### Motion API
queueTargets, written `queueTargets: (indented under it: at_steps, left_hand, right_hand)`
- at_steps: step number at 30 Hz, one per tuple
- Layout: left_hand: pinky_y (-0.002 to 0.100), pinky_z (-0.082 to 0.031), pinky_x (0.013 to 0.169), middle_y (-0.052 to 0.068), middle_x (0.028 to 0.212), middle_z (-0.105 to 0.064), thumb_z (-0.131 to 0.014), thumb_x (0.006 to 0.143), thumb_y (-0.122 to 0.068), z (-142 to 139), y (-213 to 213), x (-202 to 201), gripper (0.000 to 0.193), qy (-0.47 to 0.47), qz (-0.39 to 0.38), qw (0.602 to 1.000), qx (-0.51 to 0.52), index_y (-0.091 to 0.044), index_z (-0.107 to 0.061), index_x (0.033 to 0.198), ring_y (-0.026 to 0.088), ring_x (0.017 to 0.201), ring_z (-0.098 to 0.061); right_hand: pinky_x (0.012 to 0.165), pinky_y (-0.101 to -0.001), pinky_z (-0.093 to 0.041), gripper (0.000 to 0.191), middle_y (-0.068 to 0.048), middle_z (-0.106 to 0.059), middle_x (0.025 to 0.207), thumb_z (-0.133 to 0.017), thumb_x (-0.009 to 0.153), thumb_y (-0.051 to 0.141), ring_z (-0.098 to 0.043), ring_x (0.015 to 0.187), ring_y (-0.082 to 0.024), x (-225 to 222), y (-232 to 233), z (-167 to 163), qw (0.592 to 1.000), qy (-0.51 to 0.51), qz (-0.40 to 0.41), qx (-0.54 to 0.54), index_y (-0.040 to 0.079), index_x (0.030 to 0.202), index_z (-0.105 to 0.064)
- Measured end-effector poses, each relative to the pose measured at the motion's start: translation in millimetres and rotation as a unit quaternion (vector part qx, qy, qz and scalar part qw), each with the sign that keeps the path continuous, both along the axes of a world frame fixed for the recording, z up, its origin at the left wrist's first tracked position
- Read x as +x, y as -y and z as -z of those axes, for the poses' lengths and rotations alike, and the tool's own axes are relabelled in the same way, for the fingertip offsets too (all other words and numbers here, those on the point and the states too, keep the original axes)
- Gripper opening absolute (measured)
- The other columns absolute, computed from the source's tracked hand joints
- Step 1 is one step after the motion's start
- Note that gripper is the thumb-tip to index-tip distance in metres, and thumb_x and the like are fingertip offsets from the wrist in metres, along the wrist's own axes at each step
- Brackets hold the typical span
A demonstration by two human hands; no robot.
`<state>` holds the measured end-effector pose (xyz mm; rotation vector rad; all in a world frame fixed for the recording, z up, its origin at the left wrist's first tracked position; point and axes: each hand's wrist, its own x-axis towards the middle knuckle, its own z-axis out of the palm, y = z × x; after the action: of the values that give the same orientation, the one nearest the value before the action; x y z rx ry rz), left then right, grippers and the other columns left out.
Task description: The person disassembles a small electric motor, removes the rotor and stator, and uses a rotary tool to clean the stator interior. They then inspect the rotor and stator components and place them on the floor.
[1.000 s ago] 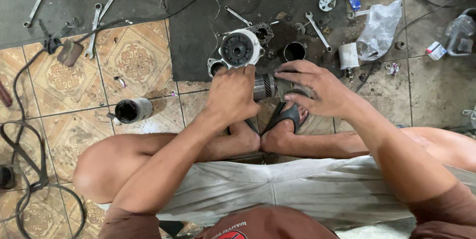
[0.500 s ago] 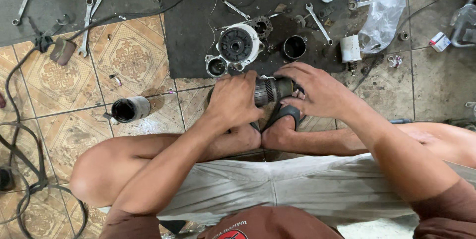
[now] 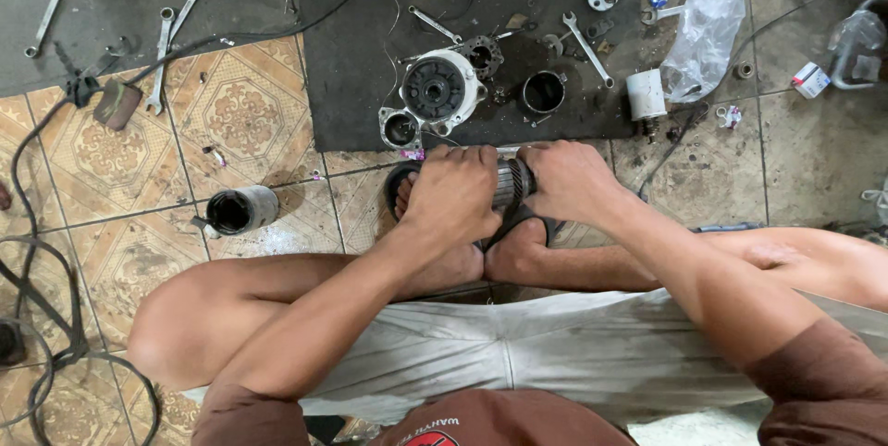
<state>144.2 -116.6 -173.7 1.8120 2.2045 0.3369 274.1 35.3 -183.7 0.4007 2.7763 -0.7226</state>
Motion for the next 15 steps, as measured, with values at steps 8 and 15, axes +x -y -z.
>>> queueTargets:
  at_steps: [8, 15]
  left_hand:
    - [0.045, -0.058, 0.075, 0.022, 0.092, -0.073, -0.076, 0.062, -0.018, 14.7, -3.8, 13.6, 0.049, 0.091, -0.057, 0.989, -0.105, 0.004, -0.064, 0.104, 0.038, 0.084, -0.073]
    - [0.040, -0.060, 0.073, 0.017, 0.084, -0.074, -0.085, 0.063, -0.025, 57.4, 1.1, -11.6, 0.045, 0.557, -0.068, 0.792, -0.242, 0.004, -0.071, 0.094, 0.029, 0.076, -0.074]
  right_hand:
    - [0.071, -0.0481, -0.057, 0.027, -0.014, -0.071, 0.088, -0.071, 0.066, 0.018, -0.071, 0.083, -0.037, 4.1, -4.8, 22.1, 0.993, 0.032, -0.063, 0.099, 0.005, 0.090, -0.069]
    - [0.067, -0.0370, -0.056, 0.011, -0.005, -0.065, 0.080, -0.068, 0.076, 0.017, -0.070, 0.078, -0.024, 14.7, -6.1, 12.8, 0.942, -0.165, -0.176, 0.232, 0.010, 0.084, -0.064]
